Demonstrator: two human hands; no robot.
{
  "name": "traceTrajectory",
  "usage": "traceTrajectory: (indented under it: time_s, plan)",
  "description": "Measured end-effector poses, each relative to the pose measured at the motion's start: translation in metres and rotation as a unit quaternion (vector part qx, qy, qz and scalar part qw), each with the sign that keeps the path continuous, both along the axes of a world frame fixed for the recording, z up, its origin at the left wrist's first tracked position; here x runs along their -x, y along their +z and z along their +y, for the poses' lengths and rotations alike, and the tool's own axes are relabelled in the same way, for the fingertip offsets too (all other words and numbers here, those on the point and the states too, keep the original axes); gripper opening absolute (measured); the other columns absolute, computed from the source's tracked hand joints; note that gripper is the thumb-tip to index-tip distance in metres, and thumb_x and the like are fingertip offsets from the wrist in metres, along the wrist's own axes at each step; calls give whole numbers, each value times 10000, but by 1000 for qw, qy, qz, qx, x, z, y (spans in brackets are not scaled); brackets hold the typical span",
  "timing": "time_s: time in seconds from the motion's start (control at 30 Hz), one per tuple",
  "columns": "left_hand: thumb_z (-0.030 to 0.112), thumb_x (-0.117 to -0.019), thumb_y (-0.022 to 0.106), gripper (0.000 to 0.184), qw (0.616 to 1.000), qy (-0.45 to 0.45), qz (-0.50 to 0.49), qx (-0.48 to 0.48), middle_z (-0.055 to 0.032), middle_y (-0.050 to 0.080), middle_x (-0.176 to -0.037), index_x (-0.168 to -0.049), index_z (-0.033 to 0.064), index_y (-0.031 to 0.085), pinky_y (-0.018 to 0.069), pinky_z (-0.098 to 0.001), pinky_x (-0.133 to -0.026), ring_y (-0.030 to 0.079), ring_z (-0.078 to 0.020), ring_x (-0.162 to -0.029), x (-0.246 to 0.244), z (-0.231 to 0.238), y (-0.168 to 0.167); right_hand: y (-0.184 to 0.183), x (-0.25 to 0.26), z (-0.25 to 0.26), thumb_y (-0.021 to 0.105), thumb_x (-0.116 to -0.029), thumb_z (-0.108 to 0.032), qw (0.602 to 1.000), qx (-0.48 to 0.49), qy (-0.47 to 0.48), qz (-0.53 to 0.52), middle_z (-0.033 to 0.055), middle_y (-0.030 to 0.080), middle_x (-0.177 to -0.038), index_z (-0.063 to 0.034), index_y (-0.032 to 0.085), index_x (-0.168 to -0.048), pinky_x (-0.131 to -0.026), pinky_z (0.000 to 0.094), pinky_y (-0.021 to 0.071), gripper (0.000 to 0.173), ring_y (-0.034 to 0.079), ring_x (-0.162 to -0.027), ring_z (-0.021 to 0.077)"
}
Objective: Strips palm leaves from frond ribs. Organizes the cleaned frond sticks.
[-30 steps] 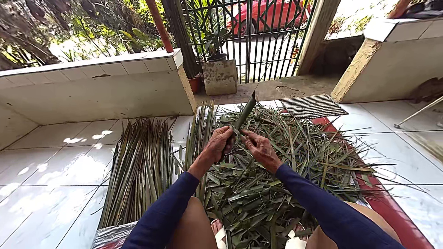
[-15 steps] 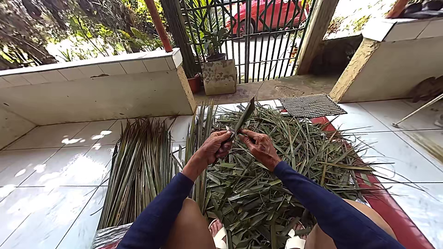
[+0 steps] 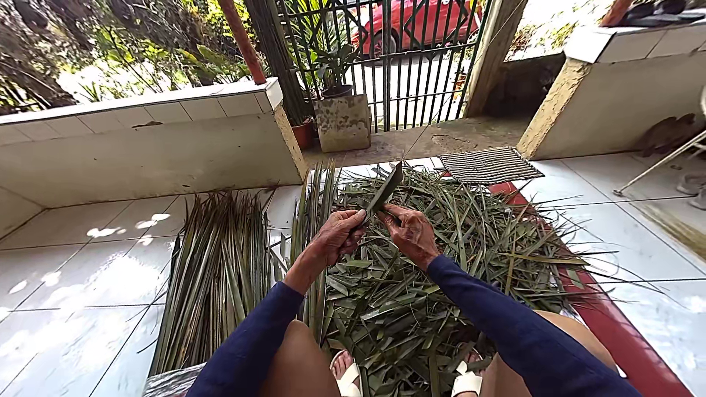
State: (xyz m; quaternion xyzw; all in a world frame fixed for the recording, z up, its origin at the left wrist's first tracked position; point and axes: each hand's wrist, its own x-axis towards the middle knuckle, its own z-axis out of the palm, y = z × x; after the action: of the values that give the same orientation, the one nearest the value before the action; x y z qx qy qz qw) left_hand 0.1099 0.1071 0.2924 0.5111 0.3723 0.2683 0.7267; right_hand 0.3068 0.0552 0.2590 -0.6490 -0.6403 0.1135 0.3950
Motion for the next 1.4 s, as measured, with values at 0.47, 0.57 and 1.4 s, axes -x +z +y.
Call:
traceTrajectory:
  time_s: [0.47, 0.57, 1.4]
  plan:
    - [288, -1101, 488, 321, 995, 16, 85, -53, 12, 447, -575, -998, 33, 654, 275, -172, -344, 332, -39, -380, 1, -8, 6, 4, -19, 11, 559, -1058, -399, 997, -22, -67, 7, 61, 757, -1090, -222, 736, -1262, -820, 577, 547, 323, 717, -989, 273]
    - [275, -1101, 488, 313, 996, 2, 82, -40, 14, 446, -584, -1009, 28, 657, 278, -170, -344, 331, -37, -385, 5, -9, 5, 5, -41, 24, 507, -1068, -425, 993, -19, -110, 33, 36, 753, -1165, -270, 703, -1338, -879, 586, 541, 367, 712, -1049, 263]
    - [304, -1129, 265, 410, 964, -175, -149, 133, 50, 404, -601, -905, 98, 539, 298, -135, -352, 343, -14, -394, -2, 0, 9, -1, -28, 4, 550, -1060, -425, 990, -80, 60, 97, -77, 730, -1229, -310, 692, -1352, -887, 422, 575, 345, 702, -1019, 85]
